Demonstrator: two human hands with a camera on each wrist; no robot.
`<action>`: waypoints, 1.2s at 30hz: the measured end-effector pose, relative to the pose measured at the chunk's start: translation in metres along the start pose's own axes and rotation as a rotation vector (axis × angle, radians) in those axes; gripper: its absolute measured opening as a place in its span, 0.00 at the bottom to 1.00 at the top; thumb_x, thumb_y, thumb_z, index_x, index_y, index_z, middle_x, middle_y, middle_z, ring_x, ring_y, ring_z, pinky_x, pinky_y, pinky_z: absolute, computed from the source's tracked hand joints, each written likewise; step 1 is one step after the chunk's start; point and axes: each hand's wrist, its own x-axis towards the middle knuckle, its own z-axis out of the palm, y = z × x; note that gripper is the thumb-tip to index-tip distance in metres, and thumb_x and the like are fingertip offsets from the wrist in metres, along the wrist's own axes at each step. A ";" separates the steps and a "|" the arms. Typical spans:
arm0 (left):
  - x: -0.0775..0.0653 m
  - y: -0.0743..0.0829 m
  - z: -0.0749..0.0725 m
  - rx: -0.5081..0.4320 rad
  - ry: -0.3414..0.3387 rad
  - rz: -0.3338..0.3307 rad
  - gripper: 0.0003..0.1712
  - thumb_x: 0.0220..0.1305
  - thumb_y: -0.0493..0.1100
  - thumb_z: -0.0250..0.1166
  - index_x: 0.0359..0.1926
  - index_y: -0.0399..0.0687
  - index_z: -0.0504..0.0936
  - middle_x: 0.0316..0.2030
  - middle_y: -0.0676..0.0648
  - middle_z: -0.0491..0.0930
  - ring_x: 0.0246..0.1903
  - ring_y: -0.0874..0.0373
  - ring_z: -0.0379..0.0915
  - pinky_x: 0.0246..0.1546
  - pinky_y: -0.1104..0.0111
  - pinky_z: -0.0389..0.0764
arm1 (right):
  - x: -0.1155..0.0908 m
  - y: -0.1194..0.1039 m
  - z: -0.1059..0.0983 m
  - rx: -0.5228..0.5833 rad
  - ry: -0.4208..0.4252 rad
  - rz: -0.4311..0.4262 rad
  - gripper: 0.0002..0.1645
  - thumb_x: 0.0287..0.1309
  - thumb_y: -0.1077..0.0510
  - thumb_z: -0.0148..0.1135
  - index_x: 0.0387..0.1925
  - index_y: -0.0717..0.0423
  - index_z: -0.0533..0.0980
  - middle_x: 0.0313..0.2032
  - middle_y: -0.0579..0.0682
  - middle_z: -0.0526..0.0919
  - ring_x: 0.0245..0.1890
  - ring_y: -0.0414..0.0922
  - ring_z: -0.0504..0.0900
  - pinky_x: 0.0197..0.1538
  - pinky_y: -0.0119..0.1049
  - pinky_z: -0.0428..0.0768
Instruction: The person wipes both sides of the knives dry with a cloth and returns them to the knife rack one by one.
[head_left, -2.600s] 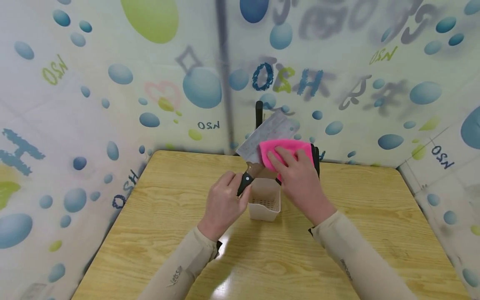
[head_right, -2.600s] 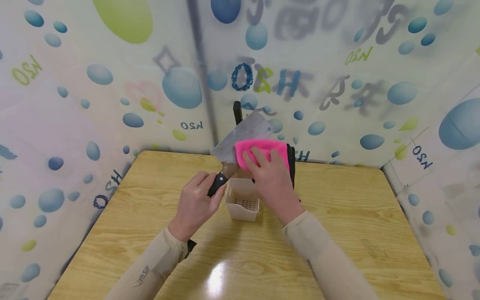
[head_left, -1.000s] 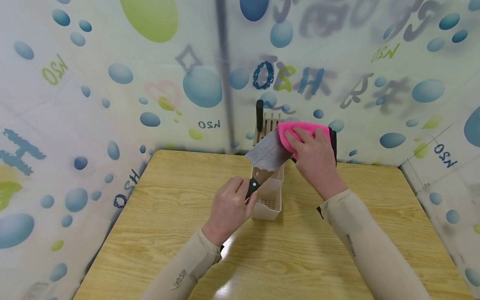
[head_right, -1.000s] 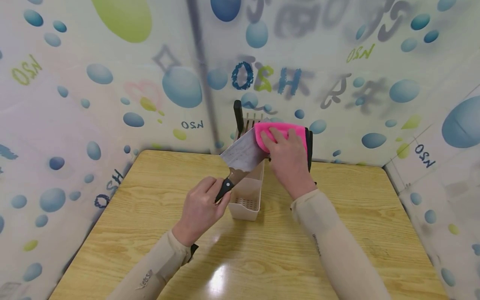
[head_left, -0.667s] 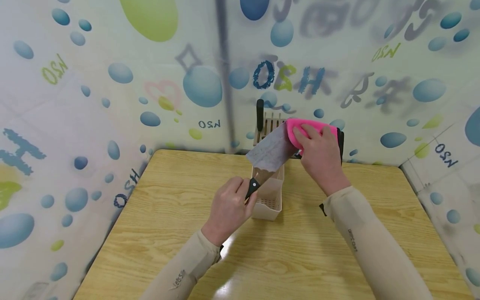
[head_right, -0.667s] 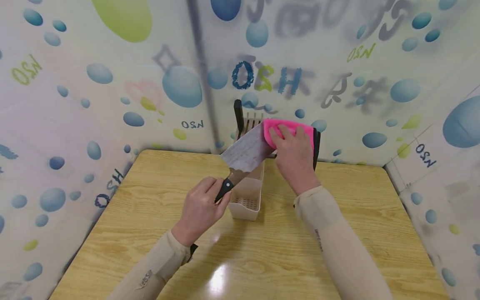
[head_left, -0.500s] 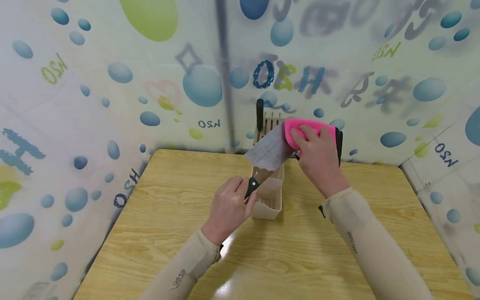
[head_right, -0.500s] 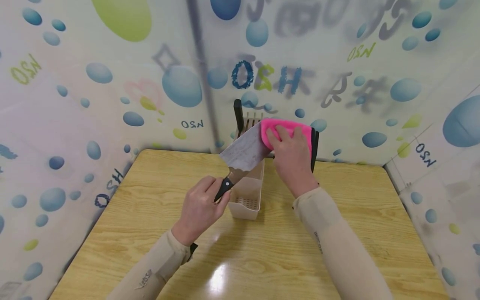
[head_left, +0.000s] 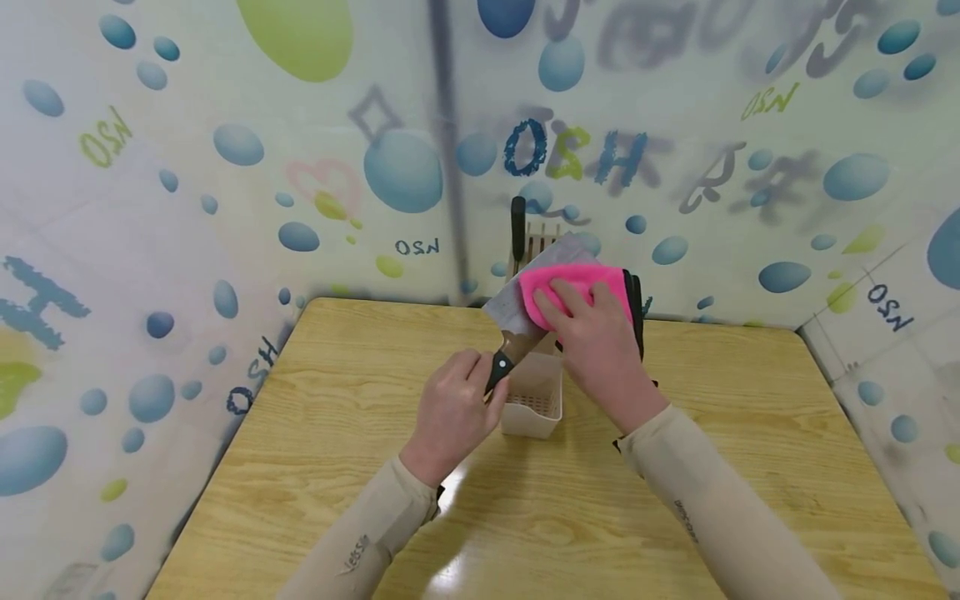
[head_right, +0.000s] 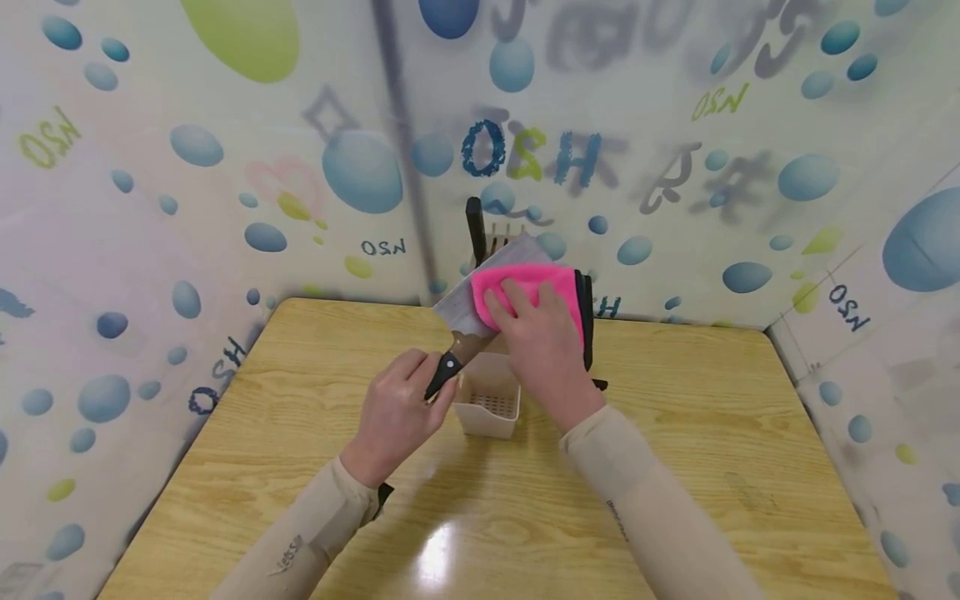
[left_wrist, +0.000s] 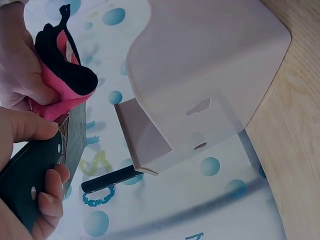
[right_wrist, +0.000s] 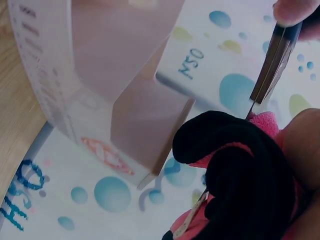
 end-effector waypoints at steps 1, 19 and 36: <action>0.000 0.000 0.000 0.000 -0.001 -0.001 0.13 0.57 0.37 0.75 0.35 0.31 0.83 0.29 0.42 0.77 0.26 0.51 0.76 0.28 0.64 0.82 | 0.000 -0.003 -0.001 0.002 -0.003 -0.006 0.31 0.54 0.66 0.74 0.62 0.54 0.81 0.57 0.61 0.83 0.44 0.61 0.83 0.49 0.49 0.75; 0.001 -0.005 -0.005 -0.088 0.031 -0.063 0.10 0.57 0.35 0.74 0.34 0.31 0.83 0.27 0.42 0.76 0.23 0.52 0.72 0.22 0.64 0.79 | -0.006 -0.041 -0.004 0.185 0.076 0.009 0.32 0.57 0.66 0.73 0.64 0.60 0.78 0.60 0.64 0.79 0.57 0.62 0.79 0.53 0.54 0.75; 0.009 -0.002 -0.009 -0.259 0.066 -0.153 0.08 0.59 0.35 0.73 0.35 0.33 0.84 0.27 0.44 0.77 0.22 0.56 0.71 0.19 0.69 0.75 | -0.007 -0.021 0.000 0.348 0.259 0.159 0.28 0.61 0.70 0.67 0.64 0.62 0.78 0.62 0.67 0.75 0.57 0.69 0.72 0.52 0.57 0.79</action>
